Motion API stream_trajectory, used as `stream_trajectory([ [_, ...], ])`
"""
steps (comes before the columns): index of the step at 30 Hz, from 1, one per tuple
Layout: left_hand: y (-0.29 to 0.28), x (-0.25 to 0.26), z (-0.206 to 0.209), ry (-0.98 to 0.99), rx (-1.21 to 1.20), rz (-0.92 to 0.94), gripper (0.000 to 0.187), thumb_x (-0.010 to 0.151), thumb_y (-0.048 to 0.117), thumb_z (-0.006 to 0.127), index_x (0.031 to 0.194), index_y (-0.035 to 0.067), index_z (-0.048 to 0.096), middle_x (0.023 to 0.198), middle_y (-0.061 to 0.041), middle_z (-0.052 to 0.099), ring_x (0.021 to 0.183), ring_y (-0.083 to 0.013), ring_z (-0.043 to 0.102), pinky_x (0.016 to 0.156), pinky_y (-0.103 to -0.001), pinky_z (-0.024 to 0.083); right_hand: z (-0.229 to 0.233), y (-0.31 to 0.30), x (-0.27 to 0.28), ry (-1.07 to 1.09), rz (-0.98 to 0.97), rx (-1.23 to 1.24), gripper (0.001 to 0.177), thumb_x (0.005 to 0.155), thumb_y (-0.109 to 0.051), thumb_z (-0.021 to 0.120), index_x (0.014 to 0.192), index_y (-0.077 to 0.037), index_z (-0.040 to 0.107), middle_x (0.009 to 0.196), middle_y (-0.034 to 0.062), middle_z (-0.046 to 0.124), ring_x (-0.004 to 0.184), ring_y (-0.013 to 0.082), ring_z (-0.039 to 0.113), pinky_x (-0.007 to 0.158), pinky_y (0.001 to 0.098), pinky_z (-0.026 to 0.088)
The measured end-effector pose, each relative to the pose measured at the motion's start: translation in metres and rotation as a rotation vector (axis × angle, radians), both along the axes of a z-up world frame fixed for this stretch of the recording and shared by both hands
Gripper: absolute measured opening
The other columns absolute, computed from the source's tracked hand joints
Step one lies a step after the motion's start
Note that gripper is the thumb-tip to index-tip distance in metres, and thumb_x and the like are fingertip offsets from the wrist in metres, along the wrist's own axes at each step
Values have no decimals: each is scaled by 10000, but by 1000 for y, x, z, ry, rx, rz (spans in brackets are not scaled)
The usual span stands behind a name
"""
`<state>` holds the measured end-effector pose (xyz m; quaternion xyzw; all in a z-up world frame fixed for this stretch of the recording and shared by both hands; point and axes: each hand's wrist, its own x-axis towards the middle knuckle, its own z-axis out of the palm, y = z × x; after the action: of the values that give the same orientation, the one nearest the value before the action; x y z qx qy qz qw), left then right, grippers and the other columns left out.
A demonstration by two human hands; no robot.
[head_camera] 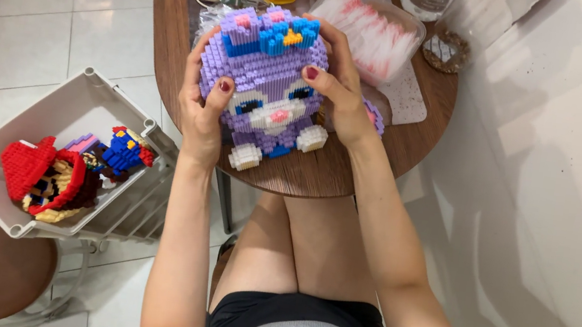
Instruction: The person is assembling and inspecting various block-based toy figures, including a purple bunny and a Mario head.
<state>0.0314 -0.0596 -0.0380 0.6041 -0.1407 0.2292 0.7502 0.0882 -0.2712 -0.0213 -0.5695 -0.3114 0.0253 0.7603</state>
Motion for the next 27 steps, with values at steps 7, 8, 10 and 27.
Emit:
stream_trajectory([
  [7,6,1,-4,1,72,28,812,947,514,684,1569,46,452,1503,-130,576,1395,-216,552,1237,-380,403,2,-5,1,-19,-22,-2,721,968,-336,678,1572,-57,401,1518,144,503,1442,248,473,1265,387,346],
  [8,8,1,-2,-9,59,2,809,951,497,691,1572,45,440,1508,-132,566,1400,-218,545,1241,-385,401,4,-7,1,-49,2,-28,721,994,-340,676,1591,-68,376,1547,132,490,1471,239,453,1282,382,330],
  [10,13,2,3,-27,47,-27,806,955,480,699,1576,44,428,1514,-133,557,1405,-220,538,1245,-389,398,12,-19,2,-85,22,-52,723,1019,-343,674,1609,-78,352,1577,119,477,1501,229,434,1299,376,315],
  [27,-1,-1,52,-143,422,214,429,939,123,807,1323,39,636,1288,-84,682,1204,-173,668,1070,-312,536,12,-75,-18,14,-705,-1395,415,707,-354,856,973,-42,789,939,196,736,924,373,707,851,483,546],
])
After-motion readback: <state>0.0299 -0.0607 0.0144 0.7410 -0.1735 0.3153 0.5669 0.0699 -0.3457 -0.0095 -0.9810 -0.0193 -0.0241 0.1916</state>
